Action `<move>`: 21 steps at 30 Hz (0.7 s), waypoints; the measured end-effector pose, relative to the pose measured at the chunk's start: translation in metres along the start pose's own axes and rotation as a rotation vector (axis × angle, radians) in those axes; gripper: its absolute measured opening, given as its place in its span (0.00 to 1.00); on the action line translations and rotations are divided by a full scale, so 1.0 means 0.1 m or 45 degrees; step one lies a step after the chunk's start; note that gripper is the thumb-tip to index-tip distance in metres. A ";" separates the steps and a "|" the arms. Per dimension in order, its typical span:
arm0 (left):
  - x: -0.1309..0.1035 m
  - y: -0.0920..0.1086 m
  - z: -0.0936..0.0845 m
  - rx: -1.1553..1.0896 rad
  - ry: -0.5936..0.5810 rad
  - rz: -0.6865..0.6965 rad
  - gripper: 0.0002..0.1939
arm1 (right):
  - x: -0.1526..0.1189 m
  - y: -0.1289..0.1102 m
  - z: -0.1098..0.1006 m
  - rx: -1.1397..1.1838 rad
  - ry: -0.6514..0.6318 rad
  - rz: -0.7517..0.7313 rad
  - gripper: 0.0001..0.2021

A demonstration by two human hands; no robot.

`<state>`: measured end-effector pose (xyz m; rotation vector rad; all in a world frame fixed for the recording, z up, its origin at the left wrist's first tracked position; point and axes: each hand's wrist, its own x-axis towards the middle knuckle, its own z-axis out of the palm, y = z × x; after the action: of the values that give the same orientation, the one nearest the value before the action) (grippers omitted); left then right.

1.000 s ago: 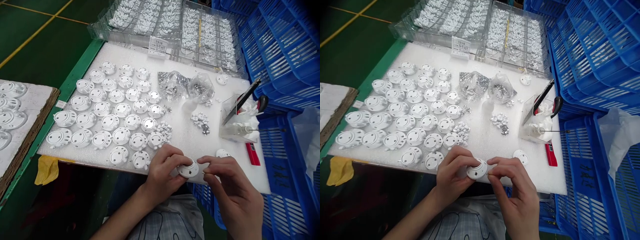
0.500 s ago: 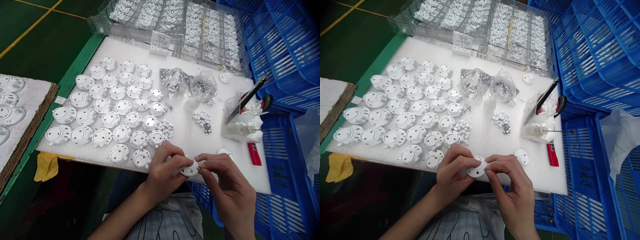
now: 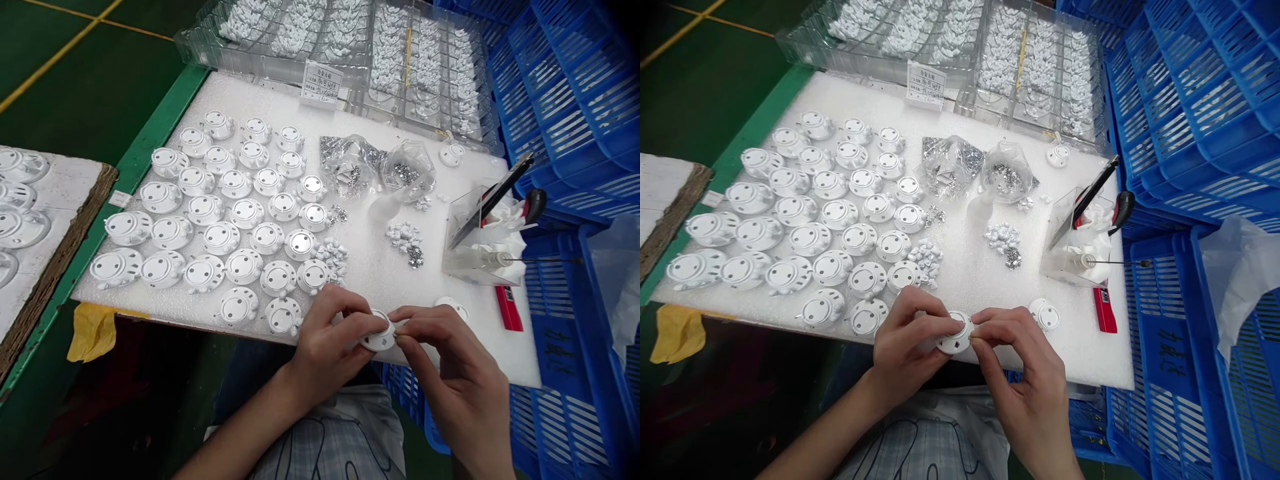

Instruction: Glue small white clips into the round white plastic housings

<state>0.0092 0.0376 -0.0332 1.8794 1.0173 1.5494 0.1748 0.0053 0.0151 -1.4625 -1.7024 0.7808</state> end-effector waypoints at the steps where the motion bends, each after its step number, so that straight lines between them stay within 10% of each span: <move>1: 0.00 0.00 0.00 0.001 0.001 0.008 0.05 | 0.00 -0.01 -0.01 -0.014 -0.007 -0.004 0.05; 21: -0.02 -0.04 0.01 0.054 0.013 0.173 0.02 | 0.06 -0.05 -0.05 -0.135 -0.080 -0.085 0.05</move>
<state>0.0087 0.0380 -0.0378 2.0084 0.9505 1.6268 0.1757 0.0099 0.0230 -1.4574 -1.8557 0.7167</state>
